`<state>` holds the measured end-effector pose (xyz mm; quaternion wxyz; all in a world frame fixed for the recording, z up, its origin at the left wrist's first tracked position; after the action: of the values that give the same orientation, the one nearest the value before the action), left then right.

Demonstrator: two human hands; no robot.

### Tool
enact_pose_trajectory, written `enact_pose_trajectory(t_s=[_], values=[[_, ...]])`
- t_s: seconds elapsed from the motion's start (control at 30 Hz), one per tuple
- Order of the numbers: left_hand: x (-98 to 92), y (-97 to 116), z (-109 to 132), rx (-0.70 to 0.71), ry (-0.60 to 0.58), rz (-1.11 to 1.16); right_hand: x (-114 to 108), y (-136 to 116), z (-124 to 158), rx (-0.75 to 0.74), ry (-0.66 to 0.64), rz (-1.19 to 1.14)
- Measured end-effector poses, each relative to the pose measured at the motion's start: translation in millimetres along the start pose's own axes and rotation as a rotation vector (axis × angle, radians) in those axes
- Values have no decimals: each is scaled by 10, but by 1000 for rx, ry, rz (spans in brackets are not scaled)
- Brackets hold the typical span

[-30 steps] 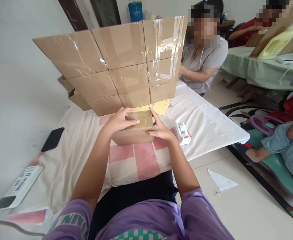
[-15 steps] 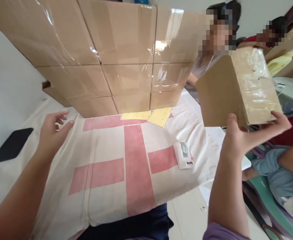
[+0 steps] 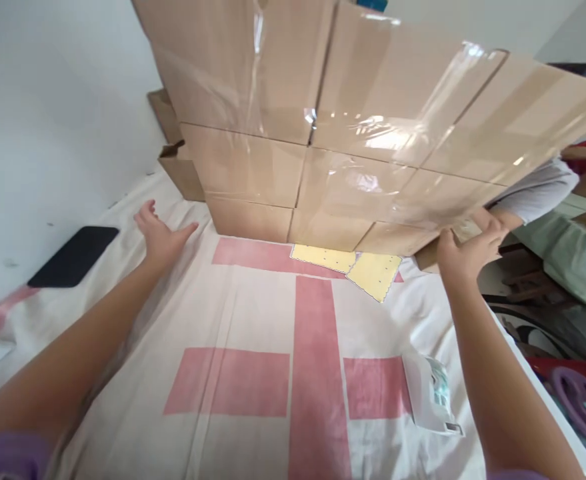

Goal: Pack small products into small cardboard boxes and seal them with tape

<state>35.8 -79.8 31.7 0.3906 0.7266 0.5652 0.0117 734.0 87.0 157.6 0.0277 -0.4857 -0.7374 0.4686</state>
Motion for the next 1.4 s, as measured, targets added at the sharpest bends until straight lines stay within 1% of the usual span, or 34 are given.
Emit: enact_pose_trajectory(t_s=[0.03, 0.07, 0.13, 0.17, 0.2, 0.27, 0.3, 0.37, 0.43, 0.5, 0.57, 0.6, 0.67, 0.73, 0.8, 0.83, 0.9, 0.93, 1.0, 1.03, 1.1, 1.13, 1.23, 1.3, 1.4], values=[[64, -18, -128, -7, 2, 7, 53, -396, 273, -167, -25, -21], [143, -28, -262, -27, 14, 24, 127, -776, 585, -283, -74, -76], [329, -56, -512, -138, 79, 69, 366, -1501, 1270, -423, -258, -184], [479, -62, -622, -203, 53, 90, 512, -1847, 1627, -485, -370, -227], [606, -77, -708, -284, 54, 86, 649, -2161, 1964, -526, -466, -284], [837, -110, -824, -411, 28, 53, 955, -2685, 2585, -590, -672, -347], [917, -136, -855, -451, 18, 27, 1112, -2892, 2861, -622, -771, -365], [1001, -203, -885, -461, 3, -20, 1451, -3196, 3318, -662, -925, -343], [974, -293, -877, -433, 25, -67, 1826, -3413, 3659, -704, -1015, -284], [884, -402, -846, -438, 60, -116, 2264, -3590, 3893, -719, -1079, -210], [790, -497, -829, -468, 81, -149, 2752, -3753, 4010, -673, -1114, -136], [755, -532, -832, -481, 86, -152, 2996, -3829, 4014, -619, -1104, -102], [702, -578, -851, -495, 99, -136, 3424, -3962, 3913, -461, -1007, -57], [668, -603, -868, -504, 118, -114, 3721, -4064, 3745, -295, -868, -52], [654, -612, -880, -504, 124, -102, 3917, -4120, 3603, -164, -760, 14], [651, -614, -884, -505, 122, -104, 3986, -4136, 3551, -119, -722, 87], [641, -622, -887, -516, 122, -117, 4074, -4148, 3475, -55, -655, 303], [631, -627, -890, -522, 129, -124, 4100, -4164, 3456, -59, -630, 421], [611, -645, -901, -528, 148, -123, 4139, -4231, 3445, -139, -602, 598], [604, -656, -910, -525, 155, -113, 4152, -4274, 3446, -200, -590, 647], [599, -679, -930, -510, 164, -93, 4154, -4346, 3435, -292, -563, 666], [600, -688, -938, -500, 167, -87, 4143, -4355, 3416, -293, -551, 652], [626, -701, -946, -466, 181, -78, 4096, -4326, 3378, -230, -550, 614], [657, -699, -949, -447, 185, -56, 4051, -4346, 3427, -246, -559, 582], [630, -701, -969, -440, 224, -27, 3942, -4476, 3585, -353, -577, 451]])
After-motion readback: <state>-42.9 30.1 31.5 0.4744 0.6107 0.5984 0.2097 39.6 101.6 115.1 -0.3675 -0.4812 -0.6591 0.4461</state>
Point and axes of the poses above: each hand's wrist, its own z-axis away from the middle knuckle, its own x-axis out of the palm, y = z × x, the point moved 7 cm from there along -z, towards the middle knuckle, and after that the axes turned 15 degrees about x, right-handed, at the moved point
